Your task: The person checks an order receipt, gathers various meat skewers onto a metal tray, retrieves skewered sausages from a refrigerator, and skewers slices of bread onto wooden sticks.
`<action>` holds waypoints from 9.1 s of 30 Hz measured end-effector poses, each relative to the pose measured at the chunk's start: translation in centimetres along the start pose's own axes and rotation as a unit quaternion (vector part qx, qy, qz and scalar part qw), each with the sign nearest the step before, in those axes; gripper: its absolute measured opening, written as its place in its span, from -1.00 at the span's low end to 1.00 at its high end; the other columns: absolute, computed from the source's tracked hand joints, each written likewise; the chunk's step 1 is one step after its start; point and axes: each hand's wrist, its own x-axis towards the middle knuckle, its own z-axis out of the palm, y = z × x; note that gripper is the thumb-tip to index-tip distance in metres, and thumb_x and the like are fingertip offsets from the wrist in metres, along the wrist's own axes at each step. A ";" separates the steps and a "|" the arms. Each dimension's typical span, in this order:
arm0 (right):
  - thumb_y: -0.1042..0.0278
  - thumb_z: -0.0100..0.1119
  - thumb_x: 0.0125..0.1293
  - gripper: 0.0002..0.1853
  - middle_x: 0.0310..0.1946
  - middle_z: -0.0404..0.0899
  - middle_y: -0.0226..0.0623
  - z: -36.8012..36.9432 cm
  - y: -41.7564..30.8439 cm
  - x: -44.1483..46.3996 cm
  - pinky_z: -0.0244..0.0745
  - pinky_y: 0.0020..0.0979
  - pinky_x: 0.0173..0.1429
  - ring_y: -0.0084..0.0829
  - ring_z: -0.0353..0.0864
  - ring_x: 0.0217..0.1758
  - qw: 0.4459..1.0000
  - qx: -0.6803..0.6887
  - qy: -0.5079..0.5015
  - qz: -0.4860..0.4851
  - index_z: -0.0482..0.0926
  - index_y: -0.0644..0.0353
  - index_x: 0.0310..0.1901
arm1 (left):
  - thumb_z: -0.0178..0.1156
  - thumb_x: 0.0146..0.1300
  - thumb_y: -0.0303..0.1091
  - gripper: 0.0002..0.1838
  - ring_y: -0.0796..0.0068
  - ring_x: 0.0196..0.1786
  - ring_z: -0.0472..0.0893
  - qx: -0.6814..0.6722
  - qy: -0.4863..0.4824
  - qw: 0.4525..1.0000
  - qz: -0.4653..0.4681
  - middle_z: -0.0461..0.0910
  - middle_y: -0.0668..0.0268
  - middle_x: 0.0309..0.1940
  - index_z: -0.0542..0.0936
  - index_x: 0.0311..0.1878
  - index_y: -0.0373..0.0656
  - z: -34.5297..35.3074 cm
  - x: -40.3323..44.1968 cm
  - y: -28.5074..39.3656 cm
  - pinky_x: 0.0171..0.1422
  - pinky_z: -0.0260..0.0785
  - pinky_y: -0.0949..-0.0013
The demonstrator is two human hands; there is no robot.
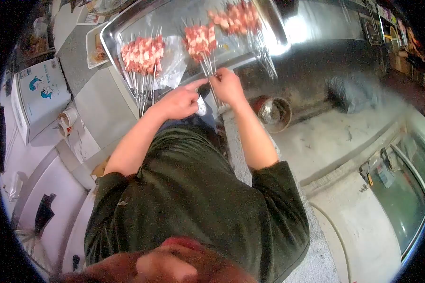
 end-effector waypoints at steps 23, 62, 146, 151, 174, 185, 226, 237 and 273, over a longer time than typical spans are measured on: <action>0.27 0.10 0.25 -0.73 -0.43 0.62 0.03 -2.8 -1.2 0.1 0.50 -0.18 -0.15 0.01 0.64 -0.26 0.998 0.042 -0.034 -0.014 0.55 0.33 -0.18 | 0.09 -0.03 -0.37 -0.79 0.33 -0.07 0.51 0.255 0.055 0.965 0.032 0.36 0.30 0.30 0.69 -0.44 -0.21 1.8 2.3 -0.3 0.01 0.26 0.23; 0.32 -0.01 0.36 -0.75 -0.45 0.66 -0.25 -4.2 0.5 1.1 0.36 -0.48 -0.48 -0.60 0.40 -0.62 0.984 0.150 -0.088 0.032 0.51 0.38 -0.18 | 0.05 0.04 -0.41 -0.75 0.29 0.11 0.45 0.282 -0.016 0.958 -0.050 0.22 0.27 0.39 0.71 -0.30 -0.18 1.6 3.4 -1.0 0.19 0.23 0.22; 0.17 -0.06 0.35 -0.76 -0.29 0.57 -0.07 -3.3 1.6 0.5 0.49 -0.01 -0.21 0.02 0.61 -0.30 0.945 -0.296 0.123 -0.067 0.47 0.18 -0.23 | 0.07 0.00 -0.42 -0.79 0.10 0.17 0.45 0.170 0.078 0.982 -0.003 0.32 0.21 0.32 0.63 -0.39 -0.34 2.4 0.8 -1.4 0.22 0.34 0.17; 0.20 0.00 0.32 -0.78 -0.30 0.57 -0.10 -3.0 2.0 0.4 0.49 -0.05 -0.22 -0.02 0.60 -0.31 0.942 -0.288 0.152 -0.083 0.50 0.17 -0.26 | 0.06 0.00 -0.42 -0.79 0.11 0.15 0.46 0.181 0.072 0.981 -0.013 0.33 0.21 0.31 0.63 -0.40 -0.34 2.6 1.0 -1.6 0.19 0.36 0.17; 0.18 0.07 0.29 -0.69 -0.35 0.65 -0.07 2.5 3.0 -2.8 0.49 -0.12 -0.12 -0.05 0.63 -0.25 0.999 -0.023 0.041 -0.010 0.58 0.29 -0.19 | 0.06 0.07 -0.33 -0.76 0.12 0.19 0.45 0.145 0.057 0.988 -0.015 0.34 0.19 0.31 0.63 -0.37 -0.29 1.7 -0.2 -2.0 0.22 0.35 0.17; 0.18 0.13 0.24 -0.63 -0.25 0.66 0.00 11.2 -8.2 -3.3 0.52 -0.20 -0.04 -0.09 0.65 -0.12 0.997 0.017 -0.035 -0.066 0.56 0.31 -0.05 | -0.03 0.19 -0.50 -0.81 0.52 0.09 0.48 -0.311 0.119 0.933 -0.134 0.39 0.24 0.30 0.54 -0.29 -0.42 -4.6 -12.9 -8.6 0.15 0.34 0.39; 0.04 0.16 0.25 -0.47 -0.15 0.57 0.03 8.1 -8.8 -3.7 0.47 -0.16 0.05 -0.04 0.57 -0.05 0.984 -0.129 0.122 0.017 0.46 0.38 0.04 | 0.05 0.30 -0.38 -0.77 0.49 -0.14 0.55 -0.579 0.342 0.731 -0.111 0.59 0.28 -0.20 0.54 -0.10 -0.33 -4.9 -18.9 -14.6 0.02 0.36 0.42; -0.17 0.32 0.02 0.03 0.13 0.40 0.19 23.1 -16.5 -6.4 -0.04 -0.01 0.41 0.10 0.31 0.25 0.973 -0.210 0.090 0.041 0.10 0.49 0.30 | 0.09 0.24 -0.36 -0.81 0.51 -0.24 0.50 -0.619 0.494 0.605 -0.085 0.54 0.33 -0.32 0.55 -0.21 -0.30 -4.7 -30.4 -20.9 -0.08 0.33 0.41; 0.47 0.06 0.31 -0.90 -0.57 0.30 -0.53 26.6 -25.6 -12.4 0.09 -0.56 -0.61 -0.69 0.19 -0.65 0.890 0.382 0.221 0.119 0.36 0.16 -0.21 | 0.03 0.31 -0.31 -0.73 0.40 -0.10 0.58 -0.639 0.563 0.518 -0.083 0.56 0.25 -0.14 0.49 -0.06 -0.30 -23.3 -47.3 -42.6 0.02 0.41 0.29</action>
